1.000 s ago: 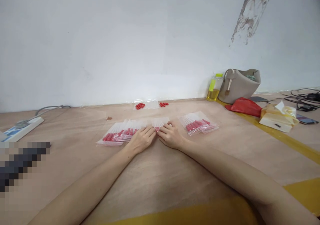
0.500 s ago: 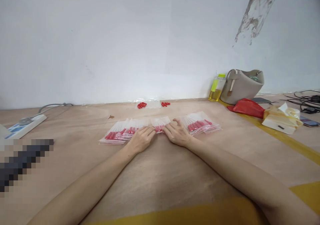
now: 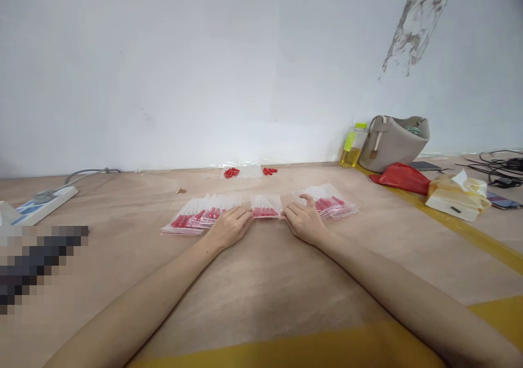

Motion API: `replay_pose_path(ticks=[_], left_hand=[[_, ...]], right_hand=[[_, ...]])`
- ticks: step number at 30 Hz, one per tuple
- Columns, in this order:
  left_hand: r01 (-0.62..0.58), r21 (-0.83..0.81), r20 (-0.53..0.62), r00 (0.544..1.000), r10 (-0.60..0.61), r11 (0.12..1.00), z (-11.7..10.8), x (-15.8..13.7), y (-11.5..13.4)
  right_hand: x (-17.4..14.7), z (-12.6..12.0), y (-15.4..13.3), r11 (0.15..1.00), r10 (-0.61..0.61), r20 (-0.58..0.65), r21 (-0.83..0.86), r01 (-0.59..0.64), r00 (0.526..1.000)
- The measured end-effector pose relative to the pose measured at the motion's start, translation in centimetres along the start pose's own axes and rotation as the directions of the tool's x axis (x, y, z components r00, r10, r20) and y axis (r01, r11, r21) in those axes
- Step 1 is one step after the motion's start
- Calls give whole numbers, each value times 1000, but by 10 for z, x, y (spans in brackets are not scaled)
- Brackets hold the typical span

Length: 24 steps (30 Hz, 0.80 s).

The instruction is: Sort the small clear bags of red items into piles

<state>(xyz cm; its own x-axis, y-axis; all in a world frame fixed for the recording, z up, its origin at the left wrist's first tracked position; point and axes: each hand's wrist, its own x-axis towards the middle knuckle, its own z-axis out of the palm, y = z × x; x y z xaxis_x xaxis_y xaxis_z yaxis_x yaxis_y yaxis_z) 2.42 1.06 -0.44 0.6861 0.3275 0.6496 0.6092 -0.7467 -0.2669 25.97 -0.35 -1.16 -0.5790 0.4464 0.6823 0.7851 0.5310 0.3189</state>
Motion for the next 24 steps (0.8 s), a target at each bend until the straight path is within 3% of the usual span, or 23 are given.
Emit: replay_pose_path(ticks=[2,9,15,24], left_hand=[[15,-39,-29,999,-16,999,0,2,2],[-129,-59,-133,984,120,990,6,9,8],[-166,-23,-117,980,162,986,3,13,11],[-212,-9,-120,970,209,977,3,18,18]], right_hand=[[0,0,-3,998,17,-9,55,-16,1000],[1,2,-7,995,-2,-3,96,2,1000],[4,3,-9,986,-69,-49,148,75,996],[9,7,-16,987,-118,-92,96,127,989]])
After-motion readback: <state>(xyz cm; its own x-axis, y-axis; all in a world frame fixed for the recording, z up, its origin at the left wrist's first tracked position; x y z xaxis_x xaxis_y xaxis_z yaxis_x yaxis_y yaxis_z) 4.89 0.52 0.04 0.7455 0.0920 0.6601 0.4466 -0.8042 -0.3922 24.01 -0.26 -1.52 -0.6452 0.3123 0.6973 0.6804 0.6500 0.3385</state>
